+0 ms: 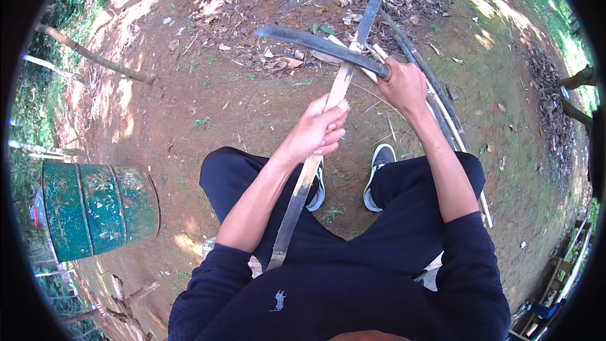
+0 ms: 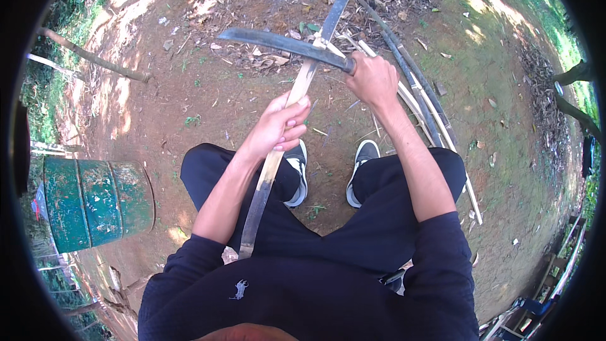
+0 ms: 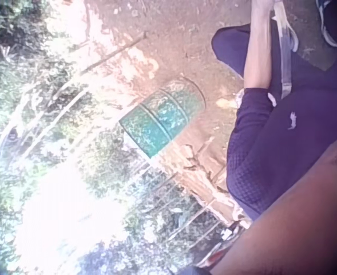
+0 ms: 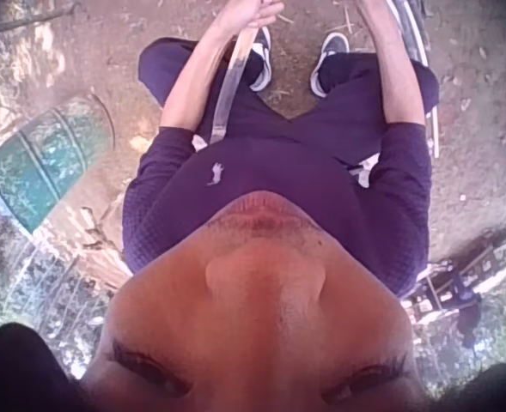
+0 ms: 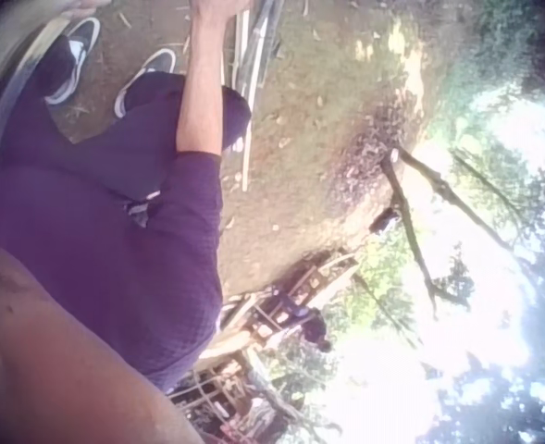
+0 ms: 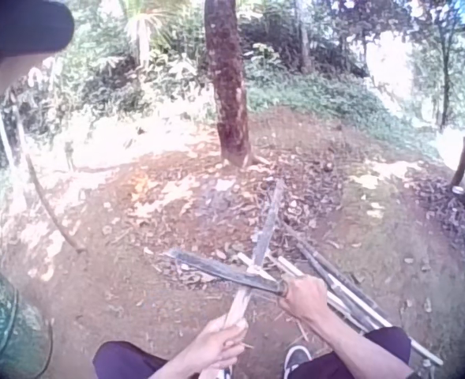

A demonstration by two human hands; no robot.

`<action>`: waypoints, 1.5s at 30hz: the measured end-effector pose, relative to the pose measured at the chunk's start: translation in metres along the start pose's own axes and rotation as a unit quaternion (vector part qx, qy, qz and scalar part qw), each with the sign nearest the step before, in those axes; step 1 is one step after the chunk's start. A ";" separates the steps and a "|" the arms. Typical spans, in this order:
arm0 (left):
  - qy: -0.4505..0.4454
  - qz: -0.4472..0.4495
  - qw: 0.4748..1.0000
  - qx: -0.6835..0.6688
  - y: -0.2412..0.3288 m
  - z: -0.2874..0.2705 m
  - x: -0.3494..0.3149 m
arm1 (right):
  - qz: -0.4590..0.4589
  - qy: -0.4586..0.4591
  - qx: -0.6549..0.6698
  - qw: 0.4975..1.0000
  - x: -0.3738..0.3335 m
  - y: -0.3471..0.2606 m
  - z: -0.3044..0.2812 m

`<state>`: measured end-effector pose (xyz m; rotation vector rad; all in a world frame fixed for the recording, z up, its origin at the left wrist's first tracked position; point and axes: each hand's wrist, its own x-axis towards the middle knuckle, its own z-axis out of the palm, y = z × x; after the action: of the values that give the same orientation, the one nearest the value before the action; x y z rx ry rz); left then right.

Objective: The person strips bark from wood pieces using a blade while sitting outdoors, handling multiple pieces and placing them to the side.

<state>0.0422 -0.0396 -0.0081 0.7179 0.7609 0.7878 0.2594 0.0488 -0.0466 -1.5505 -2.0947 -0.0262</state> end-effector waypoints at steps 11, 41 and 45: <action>0.013 0.030 0.999 -0.019 -0.002 -0.005 0.006 | -0.010 -0.014 0.002 1.000 -0.005 0.000 0.013; -0.063 0.019 0.991 -0.117 0.002 -0.010 0.005 | -0.011 0.025 0.002 1.000 0.003 0.017 0.007; -0.048 0.030 0.992 -0.115 -0.005 -0.019 0.004 | -0.007 -0.023 0.006 1.000 -0.009 -0.007 0.006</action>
<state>0.0306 -0.0333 -0.0236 0.5685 0.5524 0.8735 0.2530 0.0407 -0.0531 -1.5432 -2.1362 0.0181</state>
